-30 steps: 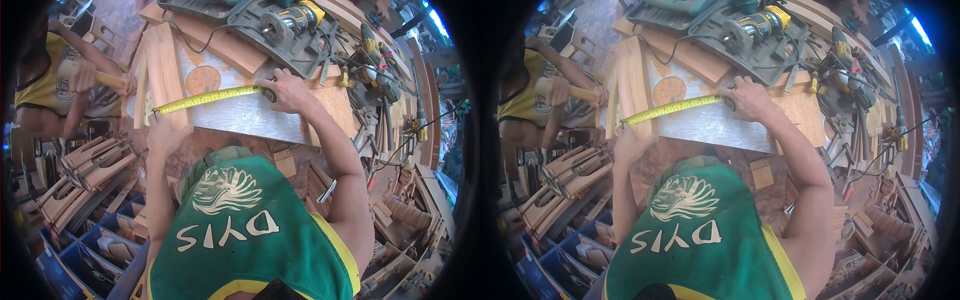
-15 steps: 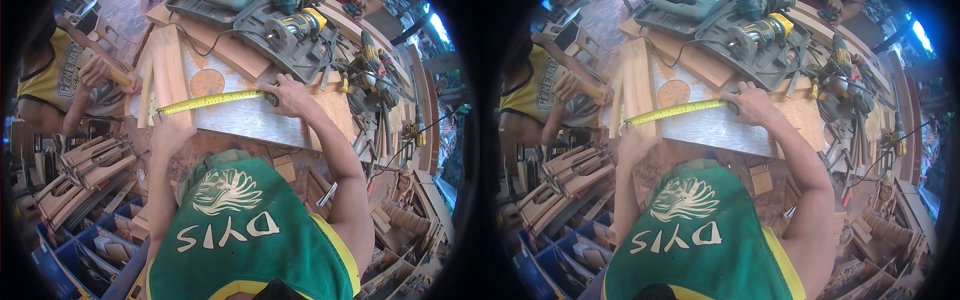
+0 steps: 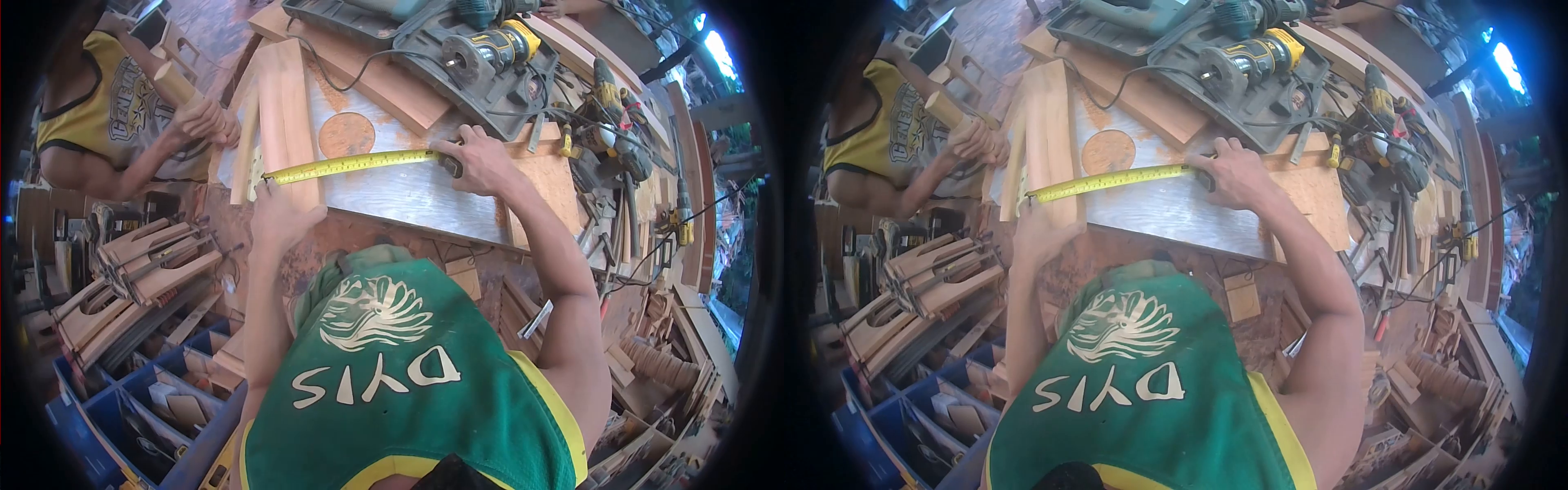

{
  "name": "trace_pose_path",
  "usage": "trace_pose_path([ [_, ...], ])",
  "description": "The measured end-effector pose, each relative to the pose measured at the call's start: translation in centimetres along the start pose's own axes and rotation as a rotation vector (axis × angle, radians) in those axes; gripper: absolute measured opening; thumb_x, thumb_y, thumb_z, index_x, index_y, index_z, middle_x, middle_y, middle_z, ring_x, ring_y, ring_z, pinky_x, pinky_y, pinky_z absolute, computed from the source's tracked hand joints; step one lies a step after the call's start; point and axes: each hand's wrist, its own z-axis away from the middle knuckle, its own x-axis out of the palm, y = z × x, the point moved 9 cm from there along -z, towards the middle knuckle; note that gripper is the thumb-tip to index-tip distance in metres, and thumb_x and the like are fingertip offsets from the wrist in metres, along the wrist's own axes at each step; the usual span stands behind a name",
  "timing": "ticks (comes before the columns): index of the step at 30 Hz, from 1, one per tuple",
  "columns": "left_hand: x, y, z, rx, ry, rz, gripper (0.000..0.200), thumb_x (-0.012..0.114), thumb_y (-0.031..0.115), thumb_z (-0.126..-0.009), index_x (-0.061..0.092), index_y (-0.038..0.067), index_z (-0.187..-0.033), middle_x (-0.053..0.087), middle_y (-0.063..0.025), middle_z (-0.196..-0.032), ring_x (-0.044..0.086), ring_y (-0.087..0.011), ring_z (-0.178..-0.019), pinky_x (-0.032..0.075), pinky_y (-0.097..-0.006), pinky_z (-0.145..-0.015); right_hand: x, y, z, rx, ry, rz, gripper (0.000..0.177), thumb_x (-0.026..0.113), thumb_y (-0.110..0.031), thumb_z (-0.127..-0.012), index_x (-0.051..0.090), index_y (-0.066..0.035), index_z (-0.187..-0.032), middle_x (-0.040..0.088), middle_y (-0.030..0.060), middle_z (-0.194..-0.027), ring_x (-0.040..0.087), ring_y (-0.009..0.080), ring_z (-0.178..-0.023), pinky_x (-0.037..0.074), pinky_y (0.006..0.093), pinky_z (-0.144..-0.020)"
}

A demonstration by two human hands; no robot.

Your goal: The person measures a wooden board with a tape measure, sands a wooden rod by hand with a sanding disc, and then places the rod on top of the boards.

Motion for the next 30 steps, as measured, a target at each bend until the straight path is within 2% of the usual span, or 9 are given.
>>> trace_pose_path([
  [8,0.2,-0.3,0.1,-0.002,0.009,0.021,0.116,0.083,0.054,-0.071,0.032,-0.016,-0.148,0.042,-0.0304,-0.145,0.048,-0.0448,-0.134,0.046,-0.0493,-0.11,-0.1,0.0,-0.2,0.0,-0.002,0.008,0.073,0.079,-0.023,-0.071,0.061,-0.031,-0.141,0.059,0.0163,-0.113,0.059,0.0351,-0.109,0.056,0.0441,-0.089],
  [17,0.5,-1.5,0.5,0.089,0.189,0.153,0.109,0.084,0.055,-0.071,0.037,-0.01,-0.146,0.042,-0.0298,-0.143,0.049,-0.0459,-0.132,0.046,-0.051,-0.109,0.0,-0.1,-0.4,-0.018,0.011,0.017,0.072,0.078,-0.024,-0.072,0.061,-0.03,-0.142,0.059,0.0163,-0.115,0.059,0.0357,-0.11,0.056,0.0444,-0.089],
  [20,0.0,-0.6,0.9,0.103,0.098,0.22,0.109,0.084,0.056,-0.071,0.038,-0.007,-0.147,0.042,-0.0297,-0.144,0.049,-0.0463,-0.131,0.045,-0.051,-0.108,0.1,-0.1,-0.4,-0.014,-0.008,0.019,0.073,0.078,-0.025,-0.072,0.061,-0.03,-0.142,0.059,0.016,-0.115,0.059,0.0359,-0.11,0.055,0.0447,-0.09],
  [23,0.1,-0.7,0.9,0.133,0.122,0.232,0.109,0.083,0.057,-0.071,0.037,-0.004,-0.149,0.041,-0.0291,-0.146,0.049,-0.0467,-0.13,0.046,-0.0511,-0.107,-0.2,-0.3,-0.4,-0.007,-0.015,0.007,0.073,0.078,-0.025,-0.072,0.06,-0.03,-0.142,0.059,0.0157,-0.115,0.059,0.0359,-0.111,0.055,0.0449,-0.091],
  [30,1.4,-2.1,0.2,0.087,0.175,0.147,0.114,0.084,0.055,-0.071,0.033,-0.01,-0.149,0.041,-0.0273,-0.147,0.047,-0.0458,-0.134,0.045,-0.0517,-0.109,0.0,-0.4,-0.5,-0.002,-0.029,0.021,0.075,0.08,-0.024,-0.07,0.06,-0.029,-0.142,0.057,0.0159,-0.115,0.058,0.0356,-0.115,0.054,0.0448,-0.095],
])
